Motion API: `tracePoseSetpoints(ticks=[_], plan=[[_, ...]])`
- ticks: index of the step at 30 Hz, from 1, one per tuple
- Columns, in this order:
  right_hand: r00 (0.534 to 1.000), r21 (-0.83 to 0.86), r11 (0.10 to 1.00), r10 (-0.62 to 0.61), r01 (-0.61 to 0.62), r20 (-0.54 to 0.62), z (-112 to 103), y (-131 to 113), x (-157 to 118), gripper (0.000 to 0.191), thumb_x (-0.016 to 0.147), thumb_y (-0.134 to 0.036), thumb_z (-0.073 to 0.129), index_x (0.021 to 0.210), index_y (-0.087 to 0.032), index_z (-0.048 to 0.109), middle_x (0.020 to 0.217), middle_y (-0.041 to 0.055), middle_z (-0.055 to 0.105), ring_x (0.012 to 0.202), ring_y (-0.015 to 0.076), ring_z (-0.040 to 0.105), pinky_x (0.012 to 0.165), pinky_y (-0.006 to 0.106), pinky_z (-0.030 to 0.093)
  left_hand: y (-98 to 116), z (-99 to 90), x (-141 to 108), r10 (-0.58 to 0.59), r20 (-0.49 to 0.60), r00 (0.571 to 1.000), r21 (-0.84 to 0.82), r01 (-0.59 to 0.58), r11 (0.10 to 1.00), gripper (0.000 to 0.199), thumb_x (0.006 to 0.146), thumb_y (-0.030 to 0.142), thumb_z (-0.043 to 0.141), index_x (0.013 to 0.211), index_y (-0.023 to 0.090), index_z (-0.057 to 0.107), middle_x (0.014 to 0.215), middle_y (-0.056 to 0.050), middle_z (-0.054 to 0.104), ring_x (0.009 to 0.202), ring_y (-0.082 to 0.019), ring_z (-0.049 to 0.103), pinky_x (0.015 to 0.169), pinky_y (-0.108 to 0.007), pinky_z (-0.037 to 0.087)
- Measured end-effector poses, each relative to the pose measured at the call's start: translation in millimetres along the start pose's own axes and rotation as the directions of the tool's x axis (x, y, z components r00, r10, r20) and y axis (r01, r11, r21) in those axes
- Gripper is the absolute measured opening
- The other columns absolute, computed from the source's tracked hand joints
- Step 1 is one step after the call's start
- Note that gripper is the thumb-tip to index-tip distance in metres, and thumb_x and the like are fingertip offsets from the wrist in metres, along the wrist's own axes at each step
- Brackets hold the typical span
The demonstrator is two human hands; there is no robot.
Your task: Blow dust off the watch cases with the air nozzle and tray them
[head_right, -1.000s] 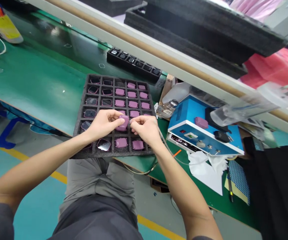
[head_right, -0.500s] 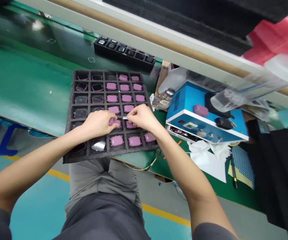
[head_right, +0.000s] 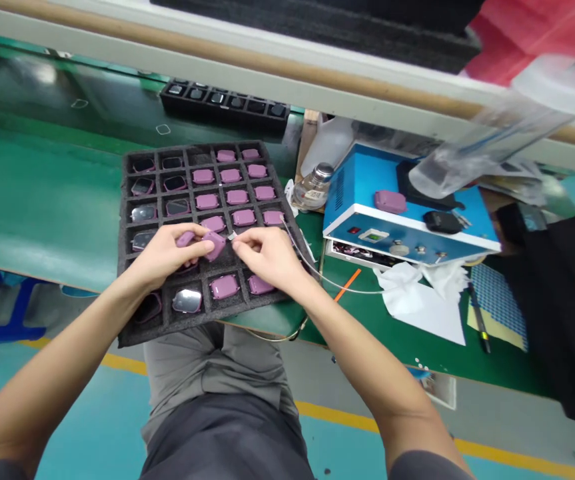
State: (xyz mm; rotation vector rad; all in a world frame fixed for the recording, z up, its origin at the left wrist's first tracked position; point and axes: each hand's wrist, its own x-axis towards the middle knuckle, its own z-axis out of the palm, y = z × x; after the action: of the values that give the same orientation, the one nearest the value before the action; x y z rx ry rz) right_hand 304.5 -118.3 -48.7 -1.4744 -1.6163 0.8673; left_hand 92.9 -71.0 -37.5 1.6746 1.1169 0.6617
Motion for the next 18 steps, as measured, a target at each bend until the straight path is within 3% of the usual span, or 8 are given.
tracePoseSetpoints(ticks=[2, 5, 14, 18], plan=[[0.999, 0.066, 0.997, -0.036, 0.036, -0.005, 9, -4, -8, 0.020, 0.086, -0.029, 0.064, 0.084, -0.016, 0.079, 0.076, 0.0027, 0.077, 0.065, 0.0148, 0.065, 0.061, 0.024, 0.047, 2, -0.7, -2, -0.078, 0.006, 0.997, -0.230, 0.077, 0.970, 0.031, 0.076, 0.043, 0.081, 0.095, 0.019, 0.077, 0.064, 0.000, 0.065, 0.052, -0.012, 0.051, 0.047, -0.023, 0.037], [0.997, 0.087, 0.993, -0.071, 0.074, -0.042, 14, -11, -12, 0.020, 0.087, -0.029, 0.064, 0.082, -0.017, 0.080, 0.079, 0.0023, 0.077, 0.066, 0.0155, 0.065, 0.062, 0.025, 0.046, 6, 0.3, -5, -0.095, 0.015, 0.995, -0.330, 0.094, 0.939, 0.033, 0.072, 0.039, 0.086, 0.095, 0.018, 0.076, 0.066, 0.000, 0.065, 0.050, -0.009, 0.049, 0.044, -0.020, 0.033], [0.999, 0.111, 0.993, -0.030, 0.027, 0.024, 6, -14, -10, 0.021, 0.082, -0.025, 0.062, 0.077, -0.014, 0.079, 0.065, 0.0004, 0.071, 0.057, 0.0116, 0.057, 0.055, 0.022, 0.040, 14, 4.7, -11, -0.106, 0.035, 0.994, -0.239, 0.112, 0.965, 0.028, 0.070, 0.035, 0.086, 0.086, 0.018, 0.072, 0.059, 0.002, 0.062, 0.050, -0.010, 0.051, 0.046, -0.021, 0.034], [0.999, -0.023, 1.000, 0.012, -0.013, -0.042, 6, -11, -11, 0.014, 0.075, -0.018, 0.064, 0.068, -0.015, 0.076, 0.062, 0.0015, 0.071, 0.059, 0.0136, 0.061, 0.055, 0.022, 0.040, 12, 15.1, -11, -0.096, -0.008, 0.995, -0.150, 0.094, 0.984, 0.026, 0.069, 0.036, 0.085, 0.080, 0.018, 0.070, 0.057, 0.003, 0.061, 0.049, -0.011, 0.050, 0.049, -0.023, 0.036]])
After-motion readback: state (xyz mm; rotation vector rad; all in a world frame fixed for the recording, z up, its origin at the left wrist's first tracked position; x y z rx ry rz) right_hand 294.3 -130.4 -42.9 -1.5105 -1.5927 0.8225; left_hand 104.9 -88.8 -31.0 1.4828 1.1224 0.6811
